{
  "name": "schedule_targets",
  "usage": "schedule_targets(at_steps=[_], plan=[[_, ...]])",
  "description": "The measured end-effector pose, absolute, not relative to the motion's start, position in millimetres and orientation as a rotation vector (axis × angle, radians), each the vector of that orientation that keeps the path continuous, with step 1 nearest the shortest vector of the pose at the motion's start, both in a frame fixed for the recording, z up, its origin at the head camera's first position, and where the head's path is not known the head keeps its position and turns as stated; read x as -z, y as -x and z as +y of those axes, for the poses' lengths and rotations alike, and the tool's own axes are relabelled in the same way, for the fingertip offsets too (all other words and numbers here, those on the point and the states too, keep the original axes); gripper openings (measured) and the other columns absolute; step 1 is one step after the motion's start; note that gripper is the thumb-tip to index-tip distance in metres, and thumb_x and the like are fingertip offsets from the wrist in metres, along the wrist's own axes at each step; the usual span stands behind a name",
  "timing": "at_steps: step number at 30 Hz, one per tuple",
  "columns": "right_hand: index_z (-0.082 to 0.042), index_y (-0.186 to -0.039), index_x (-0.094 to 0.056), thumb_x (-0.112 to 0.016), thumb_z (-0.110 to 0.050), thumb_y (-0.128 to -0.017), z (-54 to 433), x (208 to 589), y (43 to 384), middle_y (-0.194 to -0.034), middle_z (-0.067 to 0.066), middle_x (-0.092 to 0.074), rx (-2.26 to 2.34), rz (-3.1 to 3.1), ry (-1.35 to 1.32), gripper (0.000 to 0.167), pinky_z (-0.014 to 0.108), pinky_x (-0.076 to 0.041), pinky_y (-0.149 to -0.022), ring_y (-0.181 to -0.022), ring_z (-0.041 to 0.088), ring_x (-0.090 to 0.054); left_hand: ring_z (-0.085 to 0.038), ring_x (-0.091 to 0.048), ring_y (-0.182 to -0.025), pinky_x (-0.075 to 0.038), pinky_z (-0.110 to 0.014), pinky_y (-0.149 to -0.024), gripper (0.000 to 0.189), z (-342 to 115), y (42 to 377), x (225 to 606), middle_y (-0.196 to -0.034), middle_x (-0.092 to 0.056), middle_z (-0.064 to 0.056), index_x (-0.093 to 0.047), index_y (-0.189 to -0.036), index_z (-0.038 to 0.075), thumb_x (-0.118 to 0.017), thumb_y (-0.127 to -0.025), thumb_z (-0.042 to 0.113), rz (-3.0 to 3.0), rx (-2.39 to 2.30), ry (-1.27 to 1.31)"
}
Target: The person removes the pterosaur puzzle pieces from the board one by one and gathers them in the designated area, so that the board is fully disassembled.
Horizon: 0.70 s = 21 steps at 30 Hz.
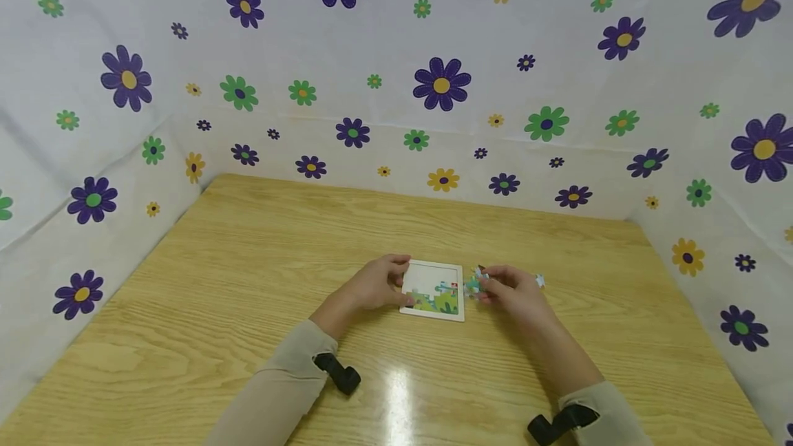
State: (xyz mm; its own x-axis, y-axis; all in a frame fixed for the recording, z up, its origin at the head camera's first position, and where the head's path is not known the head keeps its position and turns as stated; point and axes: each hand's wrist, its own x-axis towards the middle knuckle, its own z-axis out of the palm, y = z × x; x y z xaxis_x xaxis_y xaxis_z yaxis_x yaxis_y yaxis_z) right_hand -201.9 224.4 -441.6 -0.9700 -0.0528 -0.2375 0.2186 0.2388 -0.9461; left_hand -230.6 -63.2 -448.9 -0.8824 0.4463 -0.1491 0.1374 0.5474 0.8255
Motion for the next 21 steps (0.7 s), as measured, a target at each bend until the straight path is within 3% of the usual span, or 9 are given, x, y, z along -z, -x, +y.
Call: schedule_targets(at_steps=[10, 21], plan=[[0.014, -0.132, -0.048, -0.057, -0.008, -0.101, 247, 448, 192, -0.105, 0.008, -0.058, 1.838, 2.323, -0.133, 0.039, 0.022, -0.057, -0.08, -0.083, 0.008, -0.067, -0.014, -0.053, -0.098, -0.044, -0.03, -0.086, 0.086, -63, 230, 449, -0.138, -0.055, -0.005, -0.039, -0.153, 0.007, -0.085, -0.081, 0.018, 2.439, -1.283, -0.495], [0.011, -0.132, -0.05, -0.056, -0.009, -0.102, 255, 450, 187, -0.106, 0.008, -0.057, 1.774, 2.406, -0.149, 0.036, 0.023, -0.057, -0.078, -0.084, 0.009, -0.066, -0.015, -0.053, -0.095, -0.044, -0.03, -0.084, 0.085, -64, 229, 450, -0.122, -0.06, -0.005, -0.041, -0.152, 0.006, -0.085, -0.081, 0.017, 2.451, -1.284, -0.487]])
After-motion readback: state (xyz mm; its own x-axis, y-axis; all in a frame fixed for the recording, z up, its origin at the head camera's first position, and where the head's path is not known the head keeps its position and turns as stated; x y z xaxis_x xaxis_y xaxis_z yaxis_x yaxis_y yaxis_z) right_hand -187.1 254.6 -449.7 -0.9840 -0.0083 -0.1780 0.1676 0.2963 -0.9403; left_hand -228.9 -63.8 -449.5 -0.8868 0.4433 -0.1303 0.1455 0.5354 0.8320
